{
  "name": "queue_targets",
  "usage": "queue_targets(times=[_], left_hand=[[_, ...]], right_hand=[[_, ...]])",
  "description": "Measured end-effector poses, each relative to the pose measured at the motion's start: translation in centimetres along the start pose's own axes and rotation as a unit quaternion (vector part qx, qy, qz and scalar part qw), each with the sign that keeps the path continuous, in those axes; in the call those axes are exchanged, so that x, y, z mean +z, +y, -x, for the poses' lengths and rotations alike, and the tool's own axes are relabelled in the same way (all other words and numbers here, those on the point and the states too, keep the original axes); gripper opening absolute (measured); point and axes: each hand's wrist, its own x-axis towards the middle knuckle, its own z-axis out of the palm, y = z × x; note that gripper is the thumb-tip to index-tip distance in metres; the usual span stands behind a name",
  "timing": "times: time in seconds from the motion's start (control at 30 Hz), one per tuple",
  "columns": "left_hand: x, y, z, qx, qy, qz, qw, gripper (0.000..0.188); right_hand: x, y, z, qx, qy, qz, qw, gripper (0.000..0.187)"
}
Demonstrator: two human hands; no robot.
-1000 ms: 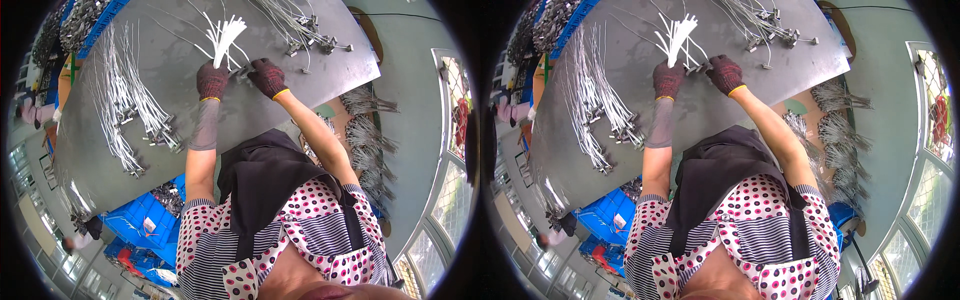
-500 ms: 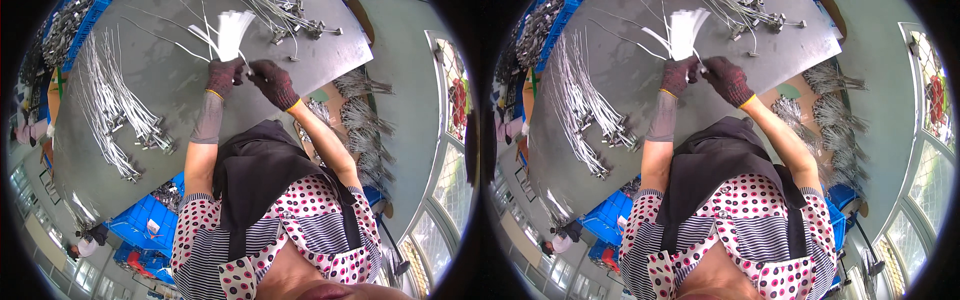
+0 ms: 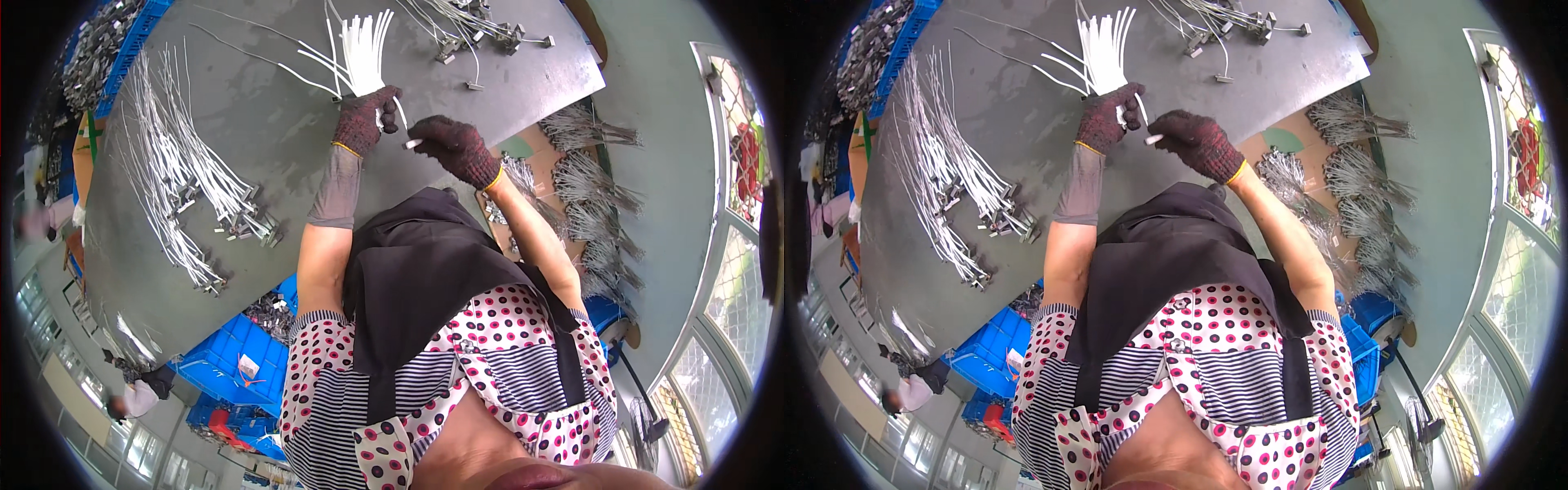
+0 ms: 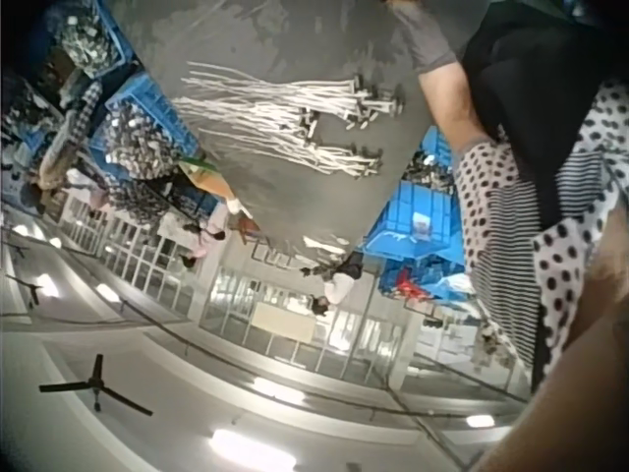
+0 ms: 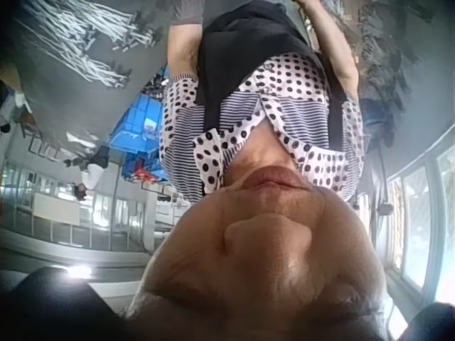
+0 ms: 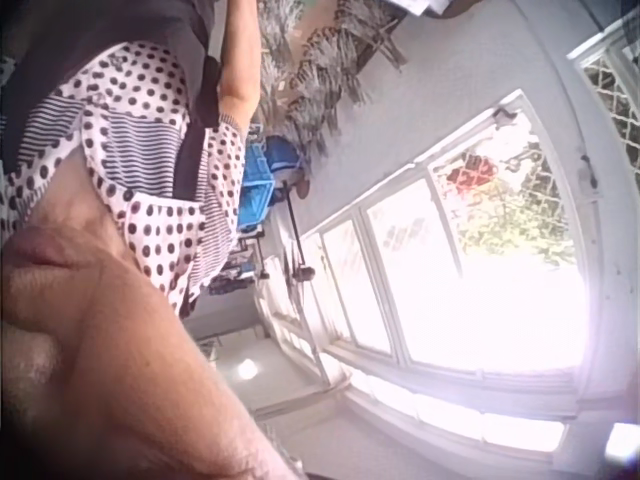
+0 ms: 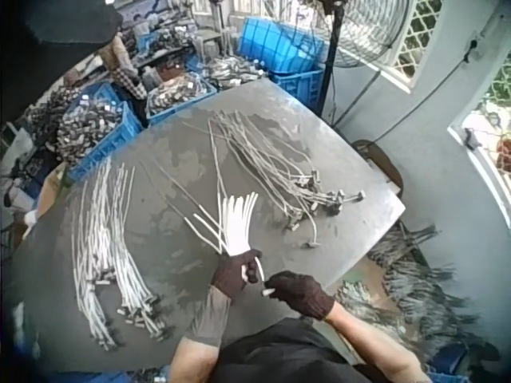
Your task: Sorting and organizing bundles of electrical wires on a production workbench.
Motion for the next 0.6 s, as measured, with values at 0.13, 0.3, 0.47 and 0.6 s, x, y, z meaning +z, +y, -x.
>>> queue_targets(times=[0.13,0.3,0.47,0.6], left_hand=[[0.1,-0.8,0.3,0.029,-0.022,-0.024,0.999,0.017],[-0.8,-0.5,0.4,0.164,-0.049,-0.215,0.961,0.015],[-0.7,-0.6,1.0,0.272,-0.014,-0.298,0.915,0.015],[0.9,1.3,1.1,0.065,0.069,-0.094,0.991,0.017]], right_hand=[[0.1,0.2,-0.7,0.054,0.083,-0.046,0.994,0.031],[1.4,0.0,-1.6,0.075,0.096,-0.049,0.991,0.025],[1.7,0.2,-3.0,0.094,0.11,-0.063,0.987,0.026],[1.8,1.4,-4.3,0.154,0.119,-0.052,0.98,0.031]])
